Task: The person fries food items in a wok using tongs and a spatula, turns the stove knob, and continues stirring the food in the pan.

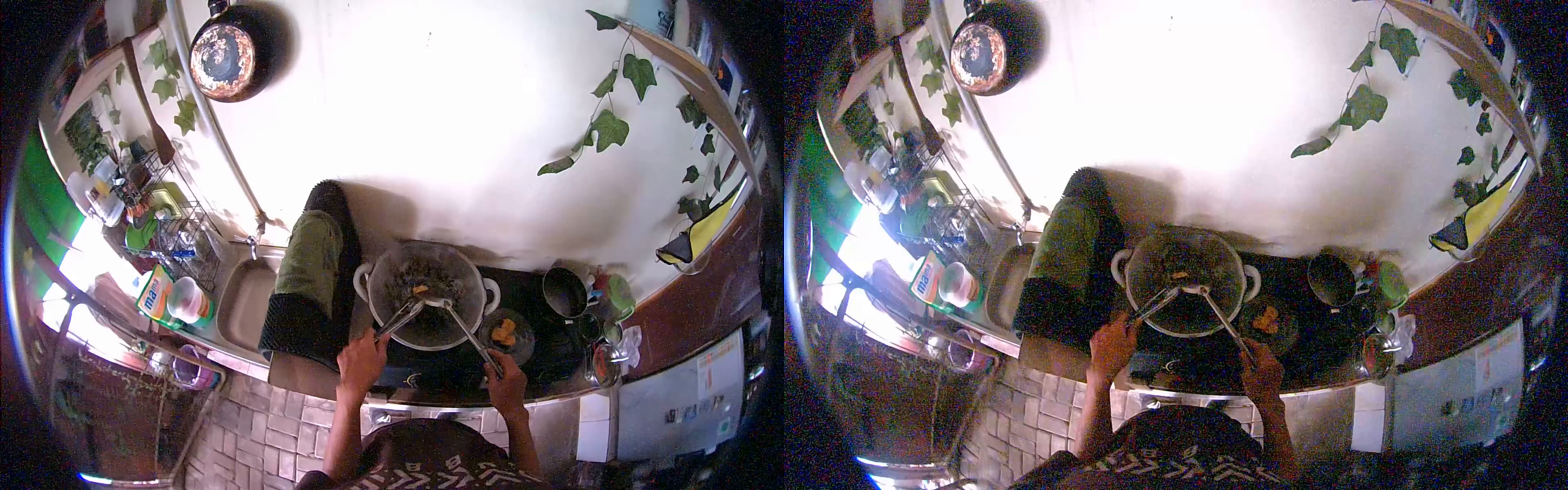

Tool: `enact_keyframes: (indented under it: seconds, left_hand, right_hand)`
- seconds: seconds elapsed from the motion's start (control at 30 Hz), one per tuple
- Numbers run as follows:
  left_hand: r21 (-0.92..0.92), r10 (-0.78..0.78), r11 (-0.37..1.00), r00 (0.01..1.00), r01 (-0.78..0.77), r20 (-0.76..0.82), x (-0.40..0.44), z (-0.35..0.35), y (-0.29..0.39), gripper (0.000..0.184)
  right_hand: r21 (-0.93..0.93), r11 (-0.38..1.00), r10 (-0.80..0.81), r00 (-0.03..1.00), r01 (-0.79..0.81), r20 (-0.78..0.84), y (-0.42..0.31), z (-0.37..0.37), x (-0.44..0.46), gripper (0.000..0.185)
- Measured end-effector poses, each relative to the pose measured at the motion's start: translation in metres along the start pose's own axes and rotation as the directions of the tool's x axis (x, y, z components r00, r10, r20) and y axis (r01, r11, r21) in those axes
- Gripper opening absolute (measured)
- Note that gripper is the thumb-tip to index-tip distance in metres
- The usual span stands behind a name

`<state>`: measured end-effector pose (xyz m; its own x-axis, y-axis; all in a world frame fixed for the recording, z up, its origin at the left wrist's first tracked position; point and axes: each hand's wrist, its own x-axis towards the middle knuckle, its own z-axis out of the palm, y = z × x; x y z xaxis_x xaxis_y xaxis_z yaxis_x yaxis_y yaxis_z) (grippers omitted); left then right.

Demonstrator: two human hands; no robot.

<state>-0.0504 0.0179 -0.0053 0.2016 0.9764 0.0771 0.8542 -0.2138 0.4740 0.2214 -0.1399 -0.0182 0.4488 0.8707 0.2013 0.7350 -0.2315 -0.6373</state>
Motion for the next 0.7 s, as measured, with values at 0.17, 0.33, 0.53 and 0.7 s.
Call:
enact_keyframes:
  seconds: [0.17,0.33,0.53,0.7]
  left_hand:
    - [-0.019,-0.003,1.0,0.999,0.004,0.051,0.005,-0.003,-0.003,0.043]
    - [-0.014,0.035,0.999,0.999,-0.035,0.041,0.013,-0.001,-0.009,0.044]
    - [-0.005,0.034,0.999,0.999,-0.034,0.016,0.016,0.003,-0.011,0.044]
    - [0.009,-0.006,1.0,1.0,0.006,0.008,0.008,-0.008,0.002,0.043]
  right_hand:
    - [-0.007,0.998,-0.068,0.996,0.068,-0.063,-0.004,0.008,0.0,0.028]
    - [-0.013,1.0,-0.027,0.999,0.027,-0.041,-0.013,0.007,0.003,0.028]
    - [0.034,0.999,-0.014,0.998,0.017,-0.068,-0.015,0.005,0.004,0.028]
    - [0.05,0.998,-0.021,0.998,0.024,-0.059,-0.011,0.002,0.006,0.028]
